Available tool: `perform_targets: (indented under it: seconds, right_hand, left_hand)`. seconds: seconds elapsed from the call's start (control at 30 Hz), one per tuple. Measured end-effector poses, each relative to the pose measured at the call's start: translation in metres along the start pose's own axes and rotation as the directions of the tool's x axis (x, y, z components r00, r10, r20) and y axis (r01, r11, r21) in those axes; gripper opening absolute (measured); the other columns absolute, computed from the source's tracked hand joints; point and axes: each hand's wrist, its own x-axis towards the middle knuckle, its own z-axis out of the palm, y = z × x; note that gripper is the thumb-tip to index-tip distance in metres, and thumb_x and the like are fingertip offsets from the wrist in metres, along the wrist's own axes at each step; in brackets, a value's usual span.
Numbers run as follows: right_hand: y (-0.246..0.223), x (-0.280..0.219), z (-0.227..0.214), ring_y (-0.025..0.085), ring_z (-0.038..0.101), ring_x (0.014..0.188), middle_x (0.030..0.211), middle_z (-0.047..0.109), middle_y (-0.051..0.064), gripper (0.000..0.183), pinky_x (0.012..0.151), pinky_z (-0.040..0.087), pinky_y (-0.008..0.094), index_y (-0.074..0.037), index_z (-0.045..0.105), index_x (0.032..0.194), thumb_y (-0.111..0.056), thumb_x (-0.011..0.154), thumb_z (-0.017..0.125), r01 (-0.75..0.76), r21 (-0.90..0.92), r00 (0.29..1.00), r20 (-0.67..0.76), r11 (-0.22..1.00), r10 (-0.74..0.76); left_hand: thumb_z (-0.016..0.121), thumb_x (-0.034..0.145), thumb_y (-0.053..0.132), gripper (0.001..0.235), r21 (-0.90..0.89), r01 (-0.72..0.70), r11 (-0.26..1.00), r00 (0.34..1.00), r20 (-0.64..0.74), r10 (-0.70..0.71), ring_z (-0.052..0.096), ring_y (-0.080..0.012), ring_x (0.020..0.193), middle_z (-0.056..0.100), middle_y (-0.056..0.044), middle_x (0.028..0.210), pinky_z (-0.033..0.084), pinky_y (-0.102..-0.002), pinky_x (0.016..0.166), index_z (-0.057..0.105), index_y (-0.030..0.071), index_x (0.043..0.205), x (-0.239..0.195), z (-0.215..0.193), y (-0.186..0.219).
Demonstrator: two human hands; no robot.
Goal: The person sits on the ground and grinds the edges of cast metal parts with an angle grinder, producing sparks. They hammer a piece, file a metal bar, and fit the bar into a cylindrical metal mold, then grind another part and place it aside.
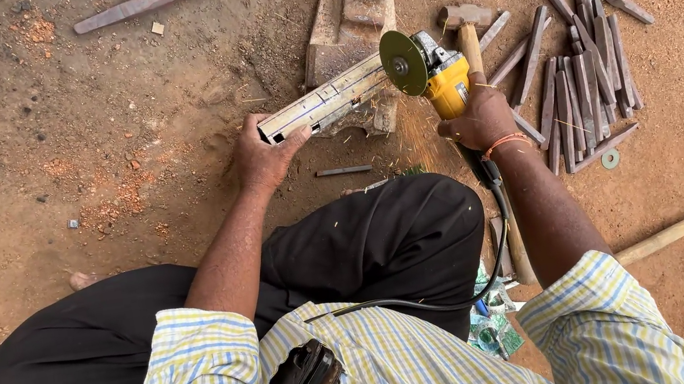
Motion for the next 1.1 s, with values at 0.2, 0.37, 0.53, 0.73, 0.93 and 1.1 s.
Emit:
perform_targets:
  seconds: [0.2, 0.37, 0.53, 0.73, 0.93, 1.1]
  right_hand:
    - [0.010, 0.006, 0.003, 0.048, 0.067, 0.102, 0.108, 0.067, 0.035, 0.100, 0.091, 0.056, 0.048, 0.007, 0.041, 0.139, -0.032, 0.065, 0.097, 0.062, -0.021, 0.998, -0.024, 0.998, -0.062]
    - [0.001, -0.009, -0.017, 0.039, 0.072, 0.100, 0.113, 0.069, 0.027, 0.088, 0.089, 0.060, 0.045, 0.002, 0.048, 0.133, -0.030, 0.065, 0.094, -0.051, 0.108, 0.999, 0.001, 0.993, 0.051]
    - [0.006, -0.005, -0.018, 0.040, 0.071, 0.102, 0.113, 0.070, 0.028, 0.085, 0.091, 0.058, 0.045, 0.003, 0.053, 0.127, -0.030, 0.062, 0.098, -0.016, 0.078, 1.000, -0.019, 0.997, 0.017]
    - [0.009, 0.002, -0.007, 0.041, 0.071, 0.102, 0.111, 0.070, 0.030, 0.086, 0.090, 0.059, 0.045, 0.005, 0.052, 0.127, -0.031, 0.063, 0.097, 0.006, 0.035, 1.000, -0.013, 0.999, -0.005]
    - [0.007, 0.006, -0.004, 0.043, 0.071, 0.100, 0.110, 0.067, 0.032, 0.094, 0.088, 0.060, 0.046, 0.006, 0.043, 0.135, -0.034, 0.067, 0.095, -0.057, -0.046, 0.997, 0.045, 0.997, 0.059]
    - [0.011, 0.004, 0.001, 0.043, 0.070, 0.104, 0.111, 0.068, 0.031, 0.089, 0.094, 0.057, 0.047, 0.004, 0.045, 0.132, -0.031, 0.066, 0.095, -0.034, -0.062, 0.999, 0.018, 0.997, 0.036]
  left_hand:
    - [0.089, 0.075, 0.052, 0.070, -0.030, 0.007, 1.000, 1.000, 0.000, -0.007, 0.072, -0.0179, 0.096, 0.072, -0.010, 0.106, 0.062, -0.037, 0.082, 0.058, 0.007, 0.119, 0.000, 0.001, 0.001]
    - [0.088, 0.075, 0.052, 0.073, -0.021, 0.091, 0.996, 0.995, 0.040, -0.090, 0.072, -0.0170, 0.097, 0.071, -0.009, 0.107, 0.062, -0.036, 0.081, 0.056, 0.009, 0.124, -0.004, -0.004, 0.008]
    - [0.087, 0.078, 0.050, 0.071, -0.046, 0.081, 0.996, 0.996, 0.042, -0.079, 0.071, -0.0174, 0.098, 0.070, -0.009, 0.109, 0.063, -0.036, 0.081, 0.054, 0.009, 0.125, -0.003, -0.004, 0.011]
    - [0.087, 0.078, 0.050, 0.069, -0.014, 0.098, 0.995, 0.994, 0.048, -0.097, 0.072, -0.0173, 0.097, 0.070, -0.009, 0.109, 0.063, -0.036, 0.082, 0.055, 0.009, 0.124, -0.005, -0.005, 0.015]
    - [0.089, 0.078, 0.049, 0.071, -0.024, 0.058, 0.998, 0.998, 0.026, -0.057, 0.071, -0.0180, 0.098, 0.069, -0.009, 0.109, 0.062, -0.037, 0.083, 0.054, 0.008, 0.124, -0.002, -0.001, 0.009]
    - [0.088, 0.077, 0.050, 0.070, -0.029, 0.065, 0.997, 0.998, 0.023, -0.065, 0.072, -0.0182, 0.099, 0.071, -0.009, 0.110, 0.062, -0.037, 0.083, 0.055, 0.009, 0.124, -0.004, -0.003, 0.014]
